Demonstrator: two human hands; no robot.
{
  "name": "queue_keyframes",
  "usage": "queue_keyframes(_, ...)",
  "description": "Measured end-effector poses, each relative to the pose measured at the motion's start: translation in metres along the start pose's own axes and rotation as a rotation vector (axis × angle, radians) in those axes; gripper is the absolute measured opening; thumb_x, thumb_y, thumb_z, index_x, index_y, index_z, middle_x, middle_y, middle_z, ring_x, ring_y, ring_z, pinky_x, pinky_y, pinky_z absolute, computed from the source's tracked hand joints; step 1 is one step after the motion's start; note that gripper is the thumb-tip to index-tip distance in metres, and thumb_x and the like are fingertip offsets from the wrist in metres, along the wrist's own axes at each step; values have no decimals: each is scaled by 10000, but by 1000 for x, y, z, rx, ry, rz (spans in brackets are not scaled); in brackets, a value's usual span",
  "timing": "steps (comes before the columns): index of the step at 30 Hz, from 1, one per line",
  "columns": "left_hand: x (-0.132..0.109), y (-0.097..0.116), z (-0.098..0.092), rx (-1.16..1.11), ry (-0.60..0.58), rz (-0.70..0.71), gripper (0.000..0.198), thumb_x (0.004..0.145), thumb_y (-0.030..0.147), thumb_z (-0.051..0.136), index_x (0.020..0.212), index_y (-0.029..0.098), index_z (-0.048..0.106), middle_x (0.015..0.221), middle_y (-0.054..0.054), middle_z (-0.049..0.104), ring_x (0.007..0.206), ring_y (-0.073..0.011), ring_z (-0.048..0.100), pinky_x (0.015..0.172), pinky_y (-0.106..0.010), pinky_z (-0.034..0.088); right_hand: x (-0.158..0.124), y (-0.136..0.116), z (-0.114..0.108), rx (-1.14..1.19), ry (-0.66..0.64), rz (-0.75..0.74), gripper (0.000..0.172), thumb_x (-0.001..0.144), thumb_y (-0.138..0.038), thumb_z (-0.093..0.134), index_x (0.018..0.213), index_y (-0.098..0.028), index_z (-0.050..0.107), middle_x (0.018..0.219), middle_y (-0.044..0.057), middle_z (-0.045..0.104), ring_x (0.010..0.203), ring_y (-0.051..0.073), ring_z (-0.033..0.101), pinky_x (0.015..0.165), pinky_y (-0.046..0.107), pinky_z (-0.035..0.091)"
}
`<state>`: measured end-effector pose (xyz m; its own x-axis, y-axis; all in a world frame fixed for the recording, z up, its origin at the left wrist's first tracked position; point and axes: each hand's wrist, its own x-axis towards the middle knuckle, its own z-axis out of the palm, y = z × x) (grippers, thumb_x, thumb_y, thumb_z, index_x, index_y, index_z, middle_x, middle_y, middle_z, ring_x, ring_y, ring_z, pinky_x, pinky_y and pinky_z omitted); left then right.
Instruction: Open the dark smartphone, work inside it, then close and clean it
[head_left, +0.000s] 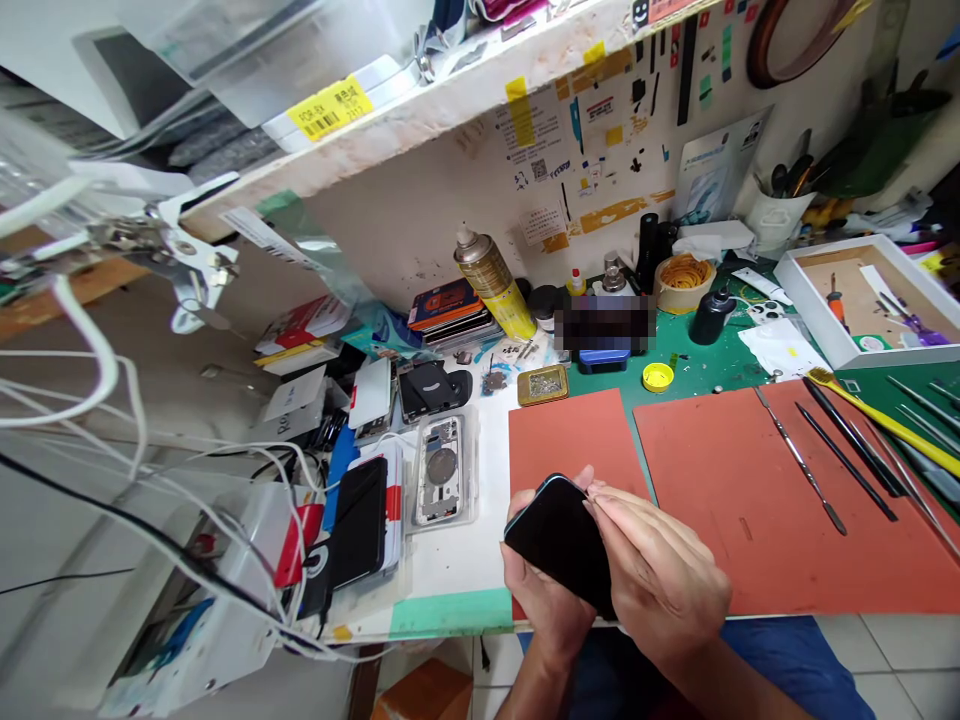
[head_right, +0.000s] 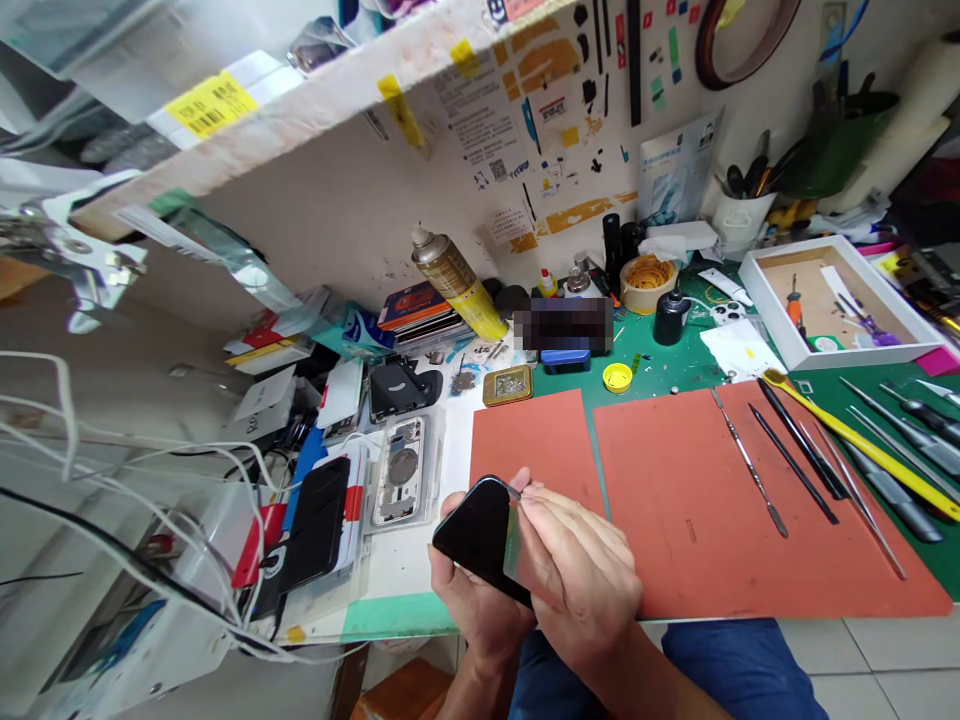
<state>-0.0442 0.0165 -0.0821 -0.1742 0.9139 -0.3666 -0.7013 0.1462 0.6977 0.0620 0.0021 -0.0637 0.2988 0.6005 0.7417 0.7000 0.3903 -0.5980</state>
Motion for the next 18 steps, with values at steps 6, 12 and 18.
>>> queue_keyframes(6, 1, 2, -1, 23, 29, 11, 324, 942, 600, 664, 969, 281, 715, 1214, -55, 861, 1113, -304, 810, 999, -435, 622, 3, -3, 5, 88, 21, 65, 188, 1044, -70, 675, 1043, -165, 837, 983, 89, 896, 888, 222, 888, 925, 257, 713)
queue_keyframes(12, 1, 5, -11, 89, -44, 10, 364, 966, 620, 655, 985, 259, 703, 1201, -88, 863, 1094, -337, 821, 998, -478, 632, 13, -11, 0, 238, 3, 355, 164, 975, -108, 783, 938, -247, 860, 922, -6, 895, 754, 195, 875, 825, 225, 722)
queue_keyframes(18, -1, 3, -5, 139, -96, 118, 210, 908, 410, 785, 1000, 256, 677, 1120, -68, 880, 981, -320, 849, 918, -469, 669, 23, -15, -8, 346, -20, 587, 200, 917, -152, 798, 796, -292, 874, 810, -53, 875, 678, 187, 861, 695, 168, 691)
